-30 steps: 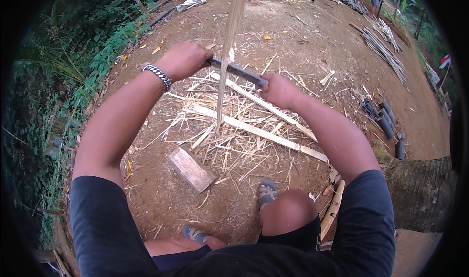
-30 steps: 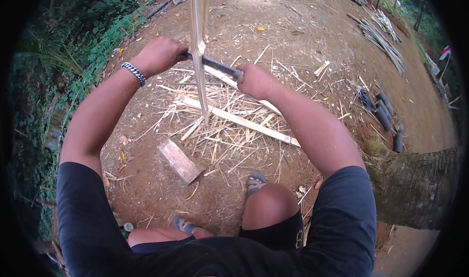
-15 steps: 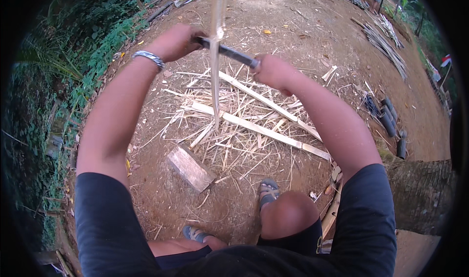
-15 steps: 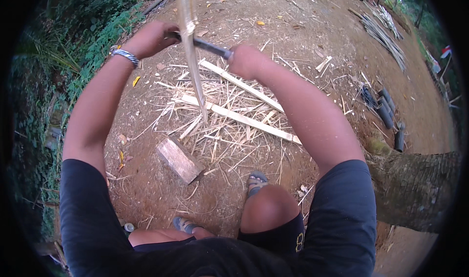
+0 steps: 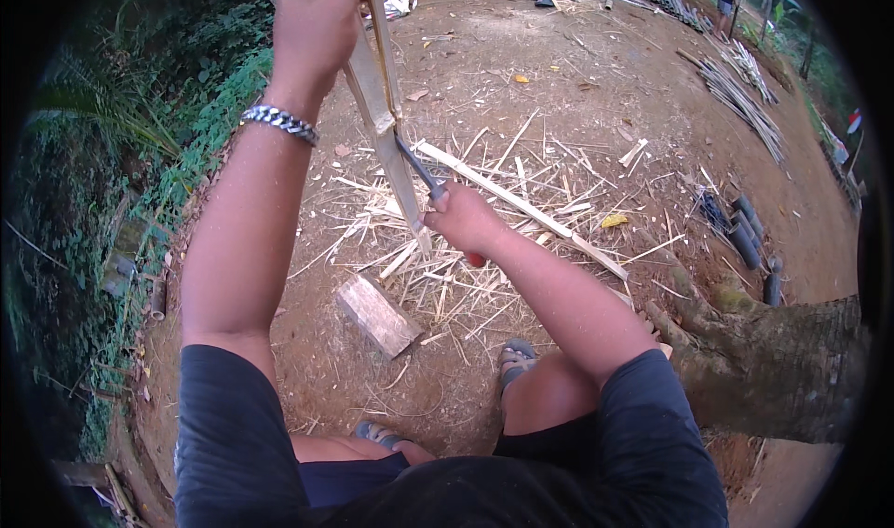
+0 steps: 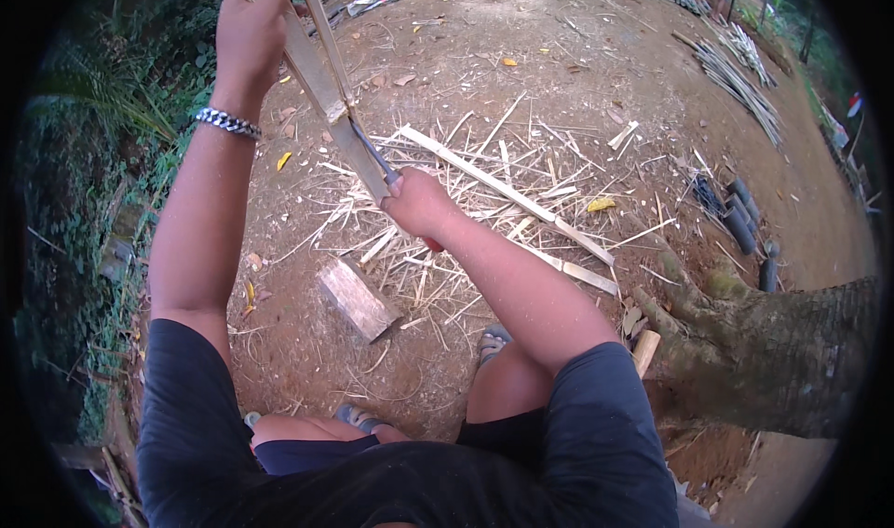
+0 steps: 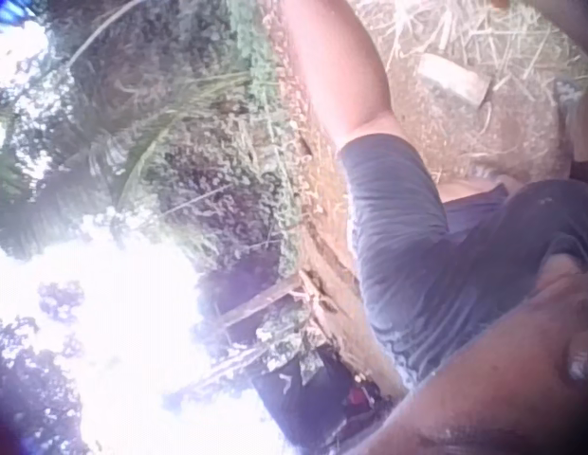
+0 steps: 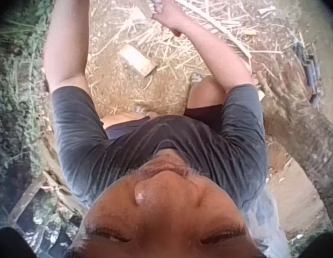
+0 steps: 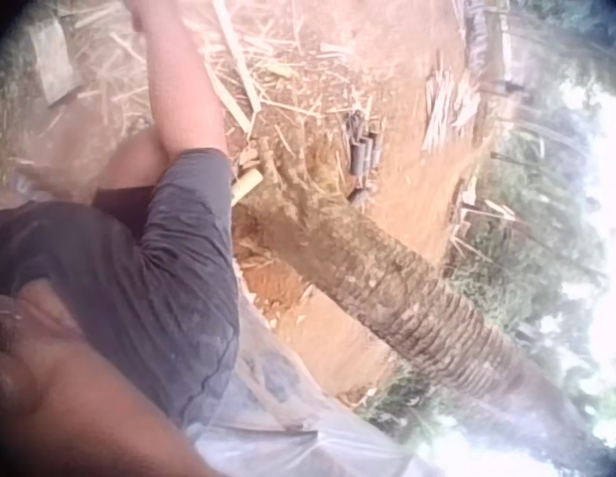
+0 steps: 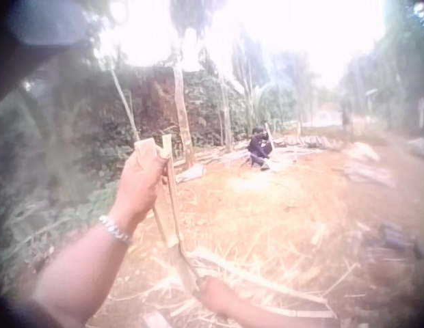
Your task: The person uses a knife to shave and smooth the edges of long strips of bamboo, resting the bamboo on a wooden block while working.
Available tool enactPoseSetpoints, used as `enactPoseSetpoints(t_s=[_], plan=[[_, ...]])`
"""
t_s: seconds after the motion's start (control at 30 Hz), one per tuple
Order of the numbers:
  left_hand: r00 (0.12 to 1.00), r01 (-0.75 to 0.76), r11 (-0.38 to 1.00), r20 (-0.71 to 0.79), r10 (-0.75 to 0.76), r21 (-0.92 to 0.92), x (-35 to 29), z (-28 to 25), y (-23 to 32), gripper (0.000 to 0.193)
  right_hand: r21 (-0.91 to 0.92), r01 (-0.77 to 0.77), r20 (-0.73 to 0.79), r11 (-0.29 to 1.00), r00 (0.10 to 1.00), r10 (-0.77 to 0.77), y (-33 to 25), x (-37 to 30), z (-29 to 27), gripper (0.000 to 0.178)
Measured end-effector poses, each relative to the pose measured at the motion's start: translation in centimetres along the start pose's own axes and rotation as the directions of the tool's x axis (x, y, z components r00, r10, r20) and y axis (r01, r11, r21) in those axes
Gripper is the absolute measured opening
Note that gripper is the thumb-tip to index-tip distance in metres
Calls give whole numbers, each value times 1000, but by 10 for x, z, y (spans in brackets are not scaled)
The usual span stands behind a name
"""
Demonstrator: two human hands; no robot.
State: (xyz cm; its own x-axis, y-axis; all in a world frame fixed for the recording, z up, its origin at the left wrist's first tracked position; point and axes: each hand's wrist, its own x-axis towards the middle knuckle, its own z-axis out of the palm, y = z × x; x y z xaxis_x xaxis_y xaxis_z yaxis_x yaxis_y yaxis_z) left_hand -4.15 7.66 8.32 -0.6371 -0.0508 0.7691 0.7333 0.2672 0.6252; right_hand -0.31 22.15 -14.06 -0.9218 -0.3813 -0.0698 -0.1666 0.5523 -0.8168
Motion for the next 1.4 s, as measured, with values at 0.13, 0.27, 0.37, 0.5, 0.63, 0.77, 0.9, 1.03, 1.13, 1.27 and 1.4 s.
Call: enactPoseSetpoints(t_s=[0.13, 0.27, 0.37, 0.5, 0.63, 0.77, 0.9, 1.03, 1.13, 1.27, 1.4], plan=[[993, -91, 996, -69, 91, 6, -13, 0, 2, 17, 67, 46, 43, 997, 998, -49, 3, -11, 7, 41], [1000, -15, 1000, 1, 15, 12, -22, -18, -1, 42, 294, 5, 178, 956, 982, -60, 7, -17, 11, 36], [1000, 6, 995, 19, -8, 102, -29, -19, 9, 43, 434, -8, 156, 901, 985, -67, 13, -30, 17, 35], [998, 14, 1000, 61, -13, -7, -32, -23, 10, 43, 258, 11, 13, 966, 1000, -15, 15, -45, 28, 36], [995, -23, 999, 93, 27, -45, -39, -16, 16, 42, 138, 55, -140, 989, 990, -36, -12, -51, 13, 32], [995, 52, 995, 91, -44, -90, -50, -30, 28, 29, 273, 75, -121, 959, 992, -43, -73, -47, 4, 30], [997, 78, 983, 28, -74, -167, -58, -39, 29, 30, 192, 57, -249, 980, 968, -8, -36, -16, 79, 25], [961, 221, 933, -98, -257, -284, -37, -5, 70, 33, 165, -142, -212, 976, 961, 176, 91, 31, 141, 25], [996, 13, 1000, -87, -14, -6, -31, -47, 16, 34, 118, -186, -100, 975, 975, 198, 56, 36, 144, 29], [995, -25, 999, -98, 29, 40, -28, -20, 20, 32, 19, -132, -216, 991, 967, 133, 68, 30, 122, 34], [998, -29, 997, -51, 33, 69, -26, -2, 28, 27, -90, -200, -124, 976, 974, 188, 80, 32, 85, 29]])
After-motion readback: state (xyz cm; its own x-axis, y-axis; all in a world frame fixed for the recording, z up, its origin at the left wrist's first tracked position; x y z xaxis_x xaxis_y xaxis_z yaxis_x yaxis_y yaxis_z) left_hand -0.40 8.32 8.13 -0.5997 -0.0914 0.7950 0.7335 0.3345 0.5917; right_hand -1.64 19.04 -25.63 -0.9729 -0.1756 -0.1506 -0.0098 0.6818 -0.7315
